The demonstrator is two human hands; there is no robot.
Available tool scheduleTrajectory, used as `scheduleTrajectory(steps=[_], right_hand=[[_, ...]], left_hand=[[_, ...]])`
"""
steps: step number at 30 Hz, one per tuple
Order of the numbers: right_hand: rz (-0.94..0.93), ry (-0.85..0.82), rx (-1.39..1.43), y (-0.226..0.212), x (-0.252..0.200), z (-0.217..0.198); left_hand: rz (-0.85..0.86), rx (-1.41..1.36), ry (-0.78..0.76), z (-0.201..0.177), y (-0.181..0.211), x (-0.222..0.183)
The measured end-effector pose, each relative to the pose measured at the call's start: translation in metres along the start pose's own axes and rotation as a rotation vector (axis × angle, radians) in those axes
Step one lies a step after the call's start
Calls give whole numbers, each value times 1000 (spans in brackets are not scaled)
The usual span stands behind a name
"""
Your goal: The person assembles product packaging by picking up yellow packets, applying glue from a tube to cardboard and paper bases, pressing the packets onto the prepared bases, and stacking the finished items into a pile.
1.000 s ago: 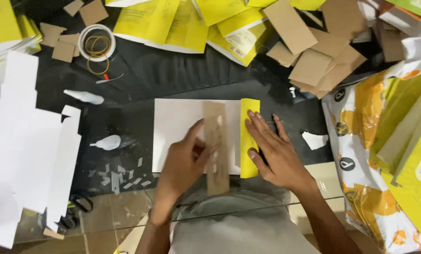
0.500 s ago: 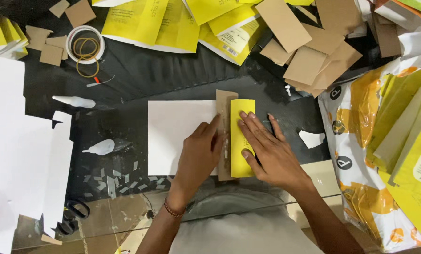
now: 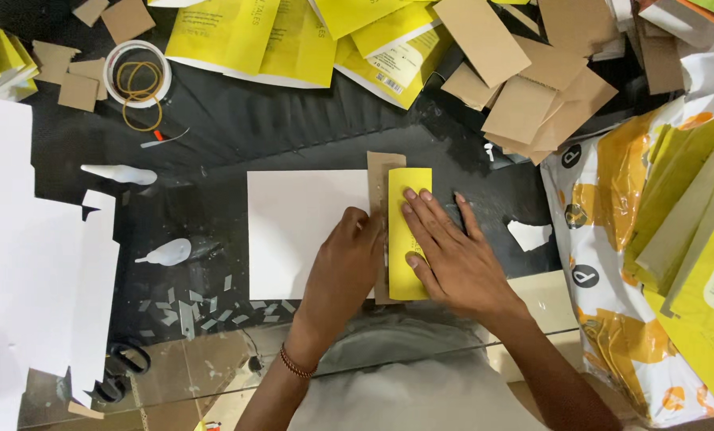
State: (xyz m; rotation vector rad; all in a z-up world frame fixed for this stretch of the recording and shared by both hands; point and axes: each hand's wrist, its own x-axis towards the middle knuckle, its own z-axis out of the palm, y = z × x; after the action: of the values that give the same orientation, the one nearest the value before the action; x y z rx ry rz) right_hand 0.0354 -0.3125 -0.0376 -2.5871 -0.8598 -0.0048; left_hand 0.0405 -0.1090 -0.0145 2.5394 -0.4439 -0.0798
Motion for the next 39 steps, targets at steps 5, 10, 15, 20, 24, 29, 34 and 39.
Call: scheduleTrajectory(steps=[5, 10, 15, 20, 24, 29, 34, 39], right_hand=[[-11, -30, -52, 4, -1, 3], [4, -10, -21, -1, 1, 1], [7, 8, -45, 1, 0, 5], [29, -19, -31, 0, -1, 6], [29, -8, -40, 0, -1, 8], [43, -39, -45, 1, 0, 5], [34, -74, -144, -4, 1, -3], [37, -63, -137, -3, 1, -1]], left_hand=[[87, 70, 76, -12, 13, 2], [140, 231, 149, -16, 7, -5], [139, 265, 198, -2, 7, -10], [93, 240, 256, 12, 8, -19], [88, 214, 309, 17, 12, -25], [59, 189, 247, 14, 17, -31], [214, 301, 178, 10, 17, -37], [261, 295, 181, 13, 19, -42]])
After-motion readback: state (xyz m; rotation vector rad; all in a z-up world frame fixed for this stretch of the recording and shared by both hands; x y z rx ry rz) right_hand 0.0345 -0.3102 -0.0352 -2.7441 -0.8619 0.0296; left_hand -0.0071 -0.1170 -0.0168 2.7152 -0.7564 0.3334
